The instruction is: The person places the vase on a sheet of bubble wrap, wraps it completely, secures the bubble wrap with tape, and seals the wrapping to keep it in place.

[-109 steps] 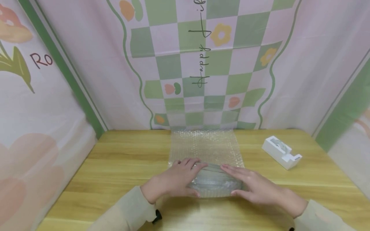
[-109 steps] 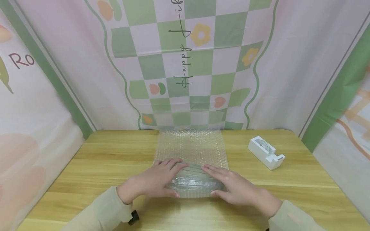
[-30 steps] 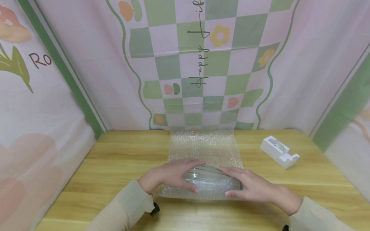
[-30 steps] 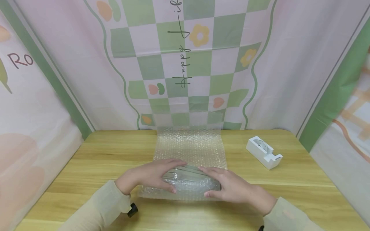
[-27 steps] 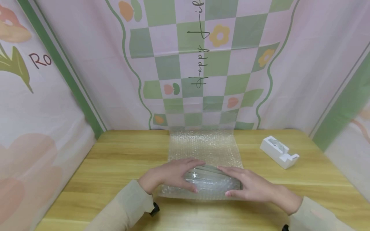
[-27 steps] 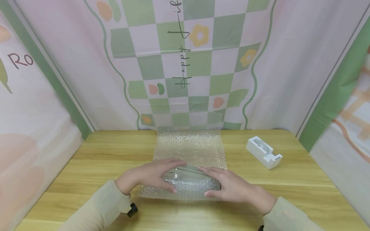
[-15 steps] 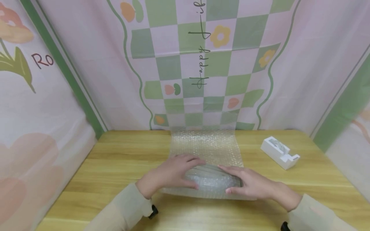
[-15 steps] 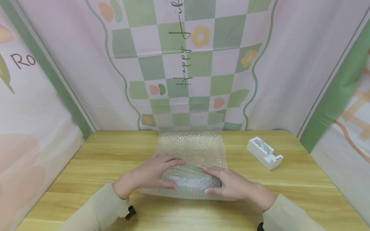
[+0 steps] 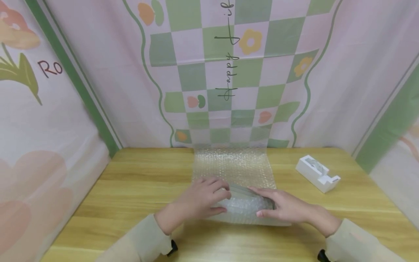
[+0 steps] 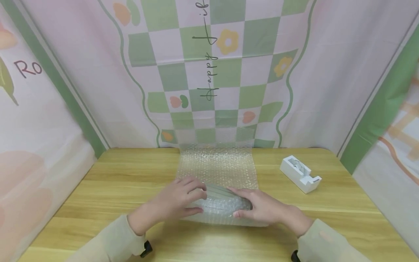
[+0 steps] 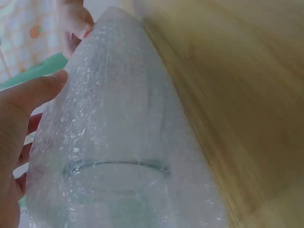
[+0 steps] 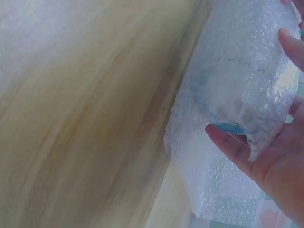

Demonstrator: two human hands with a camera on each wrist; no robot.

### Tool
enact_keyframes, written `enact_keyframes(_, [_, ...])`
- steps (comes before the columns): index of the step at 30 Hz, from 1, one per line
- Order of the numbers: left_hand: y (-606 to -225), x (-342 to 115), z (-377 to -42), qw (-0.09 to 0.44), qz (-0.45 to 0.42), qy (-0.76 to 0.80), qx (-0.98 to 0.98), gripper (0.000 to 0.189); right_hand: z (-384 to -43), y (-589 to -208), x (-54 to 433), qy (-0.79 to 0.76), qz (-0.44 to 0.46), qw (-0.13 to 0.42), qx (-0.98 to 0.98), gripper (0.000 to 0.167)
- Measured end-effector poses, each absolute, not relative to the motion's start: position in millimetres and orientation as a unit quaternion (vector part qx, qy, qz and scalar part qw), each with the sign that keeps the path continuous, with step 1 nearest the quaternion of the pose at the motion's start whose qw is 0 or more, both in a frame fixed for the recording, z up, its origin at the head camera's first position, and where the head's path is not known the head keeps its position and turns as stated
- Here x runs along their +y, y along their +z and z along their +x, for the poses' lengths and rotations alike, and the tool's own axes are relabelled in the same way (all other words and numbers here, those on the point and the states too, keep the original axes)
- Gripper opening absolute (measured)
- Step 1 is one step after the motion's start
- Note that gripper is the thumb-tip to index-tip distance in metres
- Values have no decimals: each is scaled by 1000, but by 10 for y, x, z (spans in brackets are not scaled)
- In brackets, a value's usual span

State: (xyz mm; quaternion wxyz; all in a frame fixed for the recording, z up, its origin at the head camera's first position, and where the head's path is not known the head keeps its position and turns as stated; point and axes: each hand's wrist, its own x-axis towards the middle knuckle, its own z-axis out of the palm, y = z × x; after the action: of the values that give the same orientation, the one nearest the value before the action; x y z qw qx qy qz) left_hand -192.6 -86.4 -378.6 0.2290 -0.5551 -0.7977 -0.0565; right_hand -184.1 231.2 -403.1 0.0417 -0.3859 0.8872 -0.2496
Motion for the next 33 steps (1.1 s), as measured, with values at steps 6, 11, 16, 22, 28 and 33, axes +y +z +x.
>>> enact_keyframes(6, [-3854, -863, -1897, 242, -564, -76, -786, 26, -1866, -4007, 2313, -260, -381, 61, 885, 74])
enact_keyframes(11, [-3912, -856, -1891, 251, -562, -81, -784, 29, -1902, -4014, 2324, -272, -381, 71, 881, 72])
enact_keyframes(16, [-3962, -848, -1879, 273, -552, -53, -786, 39, -1928, -4030, 2339, -281, -380, 76, 878, 71])
enact_keyframes(22, [-3952, -847, -1832, 222, -535, 8, -815, 53, -1948, -4023, 2342, -295, -383, 83, 871, 69])
enact_keyframes(28, [-4010, -821, -1831, 135, -501, 32, -854, 92, -1974, -4017, 2355, -311, -373, 101, 868, 68])
enact_keyframes(33, [-4050, -745, -1850, 100, -465, 53, -878, 115, -1989, -4009, 2362, -315, -366, 113, 868, 68])
